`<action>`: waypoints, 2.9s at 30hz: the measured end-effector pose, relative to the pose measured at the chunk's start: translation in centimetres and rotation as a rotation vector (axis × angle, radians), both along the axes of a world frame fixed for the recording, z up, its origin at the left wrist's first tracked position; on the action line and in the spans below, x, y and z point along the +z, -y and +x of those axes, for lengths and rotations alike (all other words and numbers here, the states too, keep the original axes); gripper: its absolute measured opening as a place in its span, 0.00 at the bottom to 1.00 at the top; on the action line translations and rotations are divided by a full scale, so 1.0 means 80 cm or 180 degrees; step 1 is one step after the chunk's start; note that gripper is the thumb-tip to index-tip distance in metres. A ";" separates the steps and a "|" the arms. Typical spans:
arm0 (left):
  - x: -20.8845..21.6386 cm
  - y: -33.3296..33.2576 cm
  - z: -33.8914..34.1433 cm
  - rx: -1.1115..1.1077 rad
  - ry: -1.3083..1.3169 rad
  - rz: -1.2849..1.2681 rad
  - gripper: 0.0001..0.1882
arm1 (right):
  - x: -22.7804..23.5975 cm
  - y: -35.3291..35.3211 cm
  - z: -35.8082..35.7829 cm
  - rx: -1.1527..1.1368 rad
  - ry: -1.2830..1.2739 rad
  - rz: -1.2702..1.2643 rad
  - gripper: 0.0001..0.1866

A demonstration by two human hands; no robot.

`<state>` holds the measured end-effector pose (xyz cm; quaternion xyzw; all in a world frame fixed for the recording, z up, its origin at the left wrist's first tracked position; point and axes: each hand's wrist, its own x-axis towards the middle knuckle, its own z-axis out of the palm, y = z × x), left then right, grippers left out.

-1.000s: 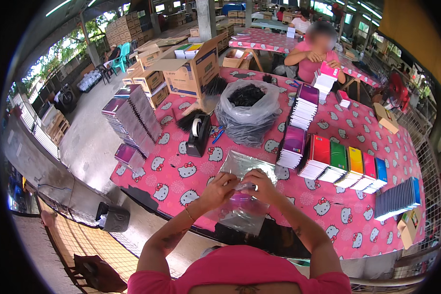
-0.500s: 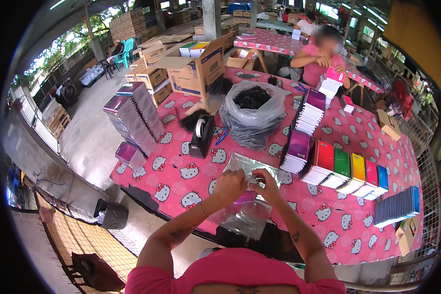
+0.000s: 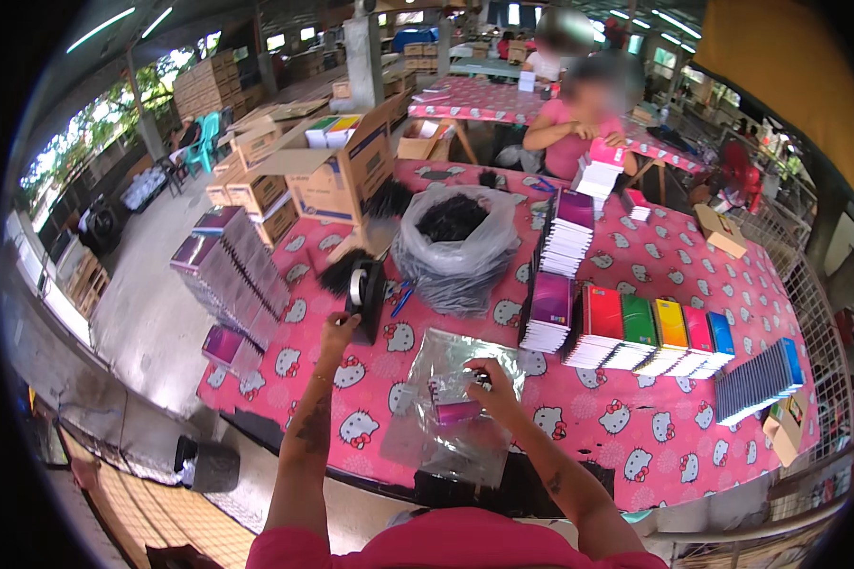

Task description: The person places small notebooks into plastic bags, seals the bags with tape from a dispenser, and organizes them by color into stacks on a table.

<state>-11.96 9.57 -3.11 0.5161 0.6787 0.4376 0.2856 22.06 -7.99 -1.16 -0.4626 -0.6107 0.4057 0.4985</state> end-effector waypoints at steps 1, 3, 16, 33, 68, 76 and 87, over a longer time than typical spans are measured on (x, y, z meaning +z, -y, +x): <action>-0.001 -0.006 -0.004 0.0091 0.0519 -0.0416 0.20 | -0.001 0.004 -0.001 0.0046 -0.0057 0.0016 0.22; -0.003 -0.019 -0.012 0.0037 0.1012 -0.0461 0.19 | -0.001 0.003 0.001 0.0011 -0.0122 -0.0114 0.22; 0.094 0.049 0.025 -0.0305 -0.2880 -0.0283 0.12 | -0.006 0.003 -0.002 -0.0095 -0.0327 -0.0249 0.25; 0.047 0.027 0.174 -0.4438 -0.0135 -0.1763 0.16 | 0.004 0.008 -0.005 0.0216 -0.0948 -0.0575 0.30; 0.072 0.141 0.094 -0.0885 0.0567 0.1156 0.13 | 0.042 0.063 0.015 -0.0356 0.0879 0.0477 0.32; 0.003 -0.012 -0.025 -0.0431 0.1253 -0.0334 0.12 | 0.110 0.083 -0.042 -0.0122 0.3152 0.0806 0.13; 0.013 0.052 -0.038 -0.0698 -0.1873 0.0360 0.09 | 0.117 0.089 -0.074 -0.0432 0.3424 0.0860 0.16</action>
